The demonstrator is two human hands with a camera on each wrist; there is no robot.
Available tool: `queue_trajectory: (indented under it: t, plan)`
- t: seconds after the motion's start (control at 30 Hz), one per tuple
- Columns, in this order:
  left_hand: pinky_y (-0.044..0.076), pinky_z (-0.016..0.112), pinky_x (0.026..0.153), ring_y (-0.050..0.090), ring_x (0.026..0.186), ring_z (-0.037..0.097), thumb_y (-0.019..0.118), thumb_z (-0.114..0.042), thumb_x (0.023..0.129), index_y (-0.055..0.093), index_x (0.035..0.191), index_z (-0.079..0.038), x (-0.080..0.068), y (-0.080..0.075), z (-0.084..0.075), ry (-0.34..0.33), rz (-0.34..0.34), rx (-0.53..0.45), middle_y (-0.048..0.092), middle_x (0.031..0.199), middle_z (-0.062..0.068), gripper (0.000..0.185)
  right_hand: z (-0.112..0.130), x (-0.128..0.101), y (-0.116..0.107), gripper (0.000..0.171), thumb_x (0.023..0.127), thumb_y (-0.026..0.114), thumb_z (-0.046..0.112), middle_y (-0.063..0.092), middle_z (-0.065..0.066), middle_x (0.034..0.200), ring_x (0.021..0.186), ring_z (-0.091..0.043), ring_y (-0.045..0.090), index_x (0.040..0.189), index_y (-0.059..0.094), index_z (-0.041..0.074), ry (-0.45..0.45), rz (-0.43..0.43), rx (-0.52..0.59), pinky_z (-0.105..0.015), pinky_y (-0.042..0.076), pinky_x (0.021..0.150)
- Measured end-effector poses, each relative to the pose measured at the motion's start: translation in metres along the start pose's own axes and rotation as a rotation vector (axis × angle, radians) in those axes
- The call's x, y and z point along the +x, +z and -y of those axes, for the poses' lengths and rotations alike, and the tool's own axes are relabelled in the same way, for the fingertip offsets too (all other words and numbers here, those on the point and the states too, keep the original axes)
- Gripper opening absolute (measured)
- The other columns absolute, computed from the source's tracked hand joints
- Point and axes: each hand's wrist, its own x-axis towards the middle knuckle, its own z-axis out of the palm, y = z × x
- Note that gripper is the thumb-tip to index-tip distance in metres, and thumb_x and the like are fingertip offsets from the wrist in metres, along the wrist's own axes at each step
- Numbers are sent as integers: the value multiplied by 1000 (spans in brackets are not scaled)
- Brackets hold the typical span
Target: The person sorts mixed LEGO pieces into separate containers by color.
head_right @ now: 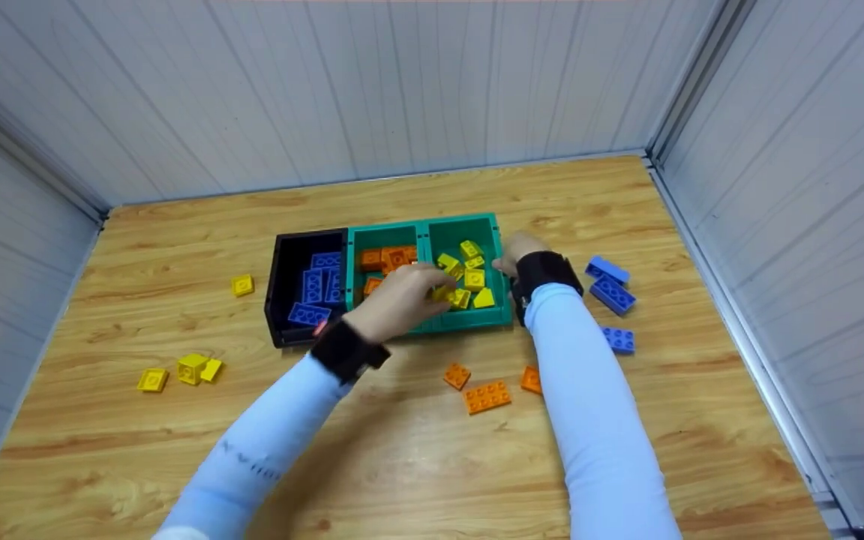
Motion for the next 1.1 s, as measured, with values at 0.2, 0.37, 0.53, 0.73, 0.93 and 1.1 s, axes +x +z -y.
queue_trajectory:
  t: [0.2, 0.37, 0.53, 0.73, 0.93, 1.1]
  plan:
    - [53, 25, 85, 65, 100, 17, 68, -6, 94, 72, 116, -4, 44, 7, 1, -51, 83, 85, 70, 114, 8, 23, 1, 6, 0, 49, 107, 46, 23, 56, -33, 127, 81, -31, 71, 138, 47, -14, 3, 2, 13, -46, 51, 93]
    - [52, 26, 86, 64, 98, 15, 65, -5, 96, 70, 120, -5, 59, 17, 6, -135, 133, 97, 69, 116, 6, 25, 3, 9, -1, 50, 107, 46, 22, 50, -34, 136, 83, -30, 71, 141, 43, -14, 21, 23, 46, -47, 48, 98]
    - [51, 25, 91, 64, 107, 17, 63, -2, 96, 68, 123, -5, 57, 18, 12, -164, 112, 96, 68, 121, 7, 28, 4, 13, 1, 51, 107, 46, 22, 46, -34, 140, 68, -23, 71, 142, 41, -14, 25, 12, 50, -47, 48, 98]
    - [49, 30, 93, 61, 110, 23, 66, -4, 94, 69, 121, -5, 5, -9, 33, -166, -133, -18, 66, 119, 10, 27, 4, 12, 6, 52, 107, 44, 23, 46, -34, 139, 62, -19, 70, 143, 40, -14, -5, -22, 65, -46, 51, 93]
    - [48, 40, 94, 62, 105, 29, 68, -4, 92, 72, 114, -2, -80, -33, 74, -284, -579, -85, 69, 111, 13, 22, -6, 7, 11, 54, 108, 41, 24, 45, -36, 139, 65, -24, 70, 146, 33, -14, -26, -51, 121, -41, 57, 79]
    - [51, 41, 81, 62, 94, 30, 67, -2, 92, 69, 118, 2, -127, -33, 98, -460, -810, -175, 67, 109, 17, 26, -21, 2, 13, 53, 109, 40, 26, 46, -35, 139, 75, -29, 69, 147, 35, -11, -7, -111, 144, -45, 52, 88]
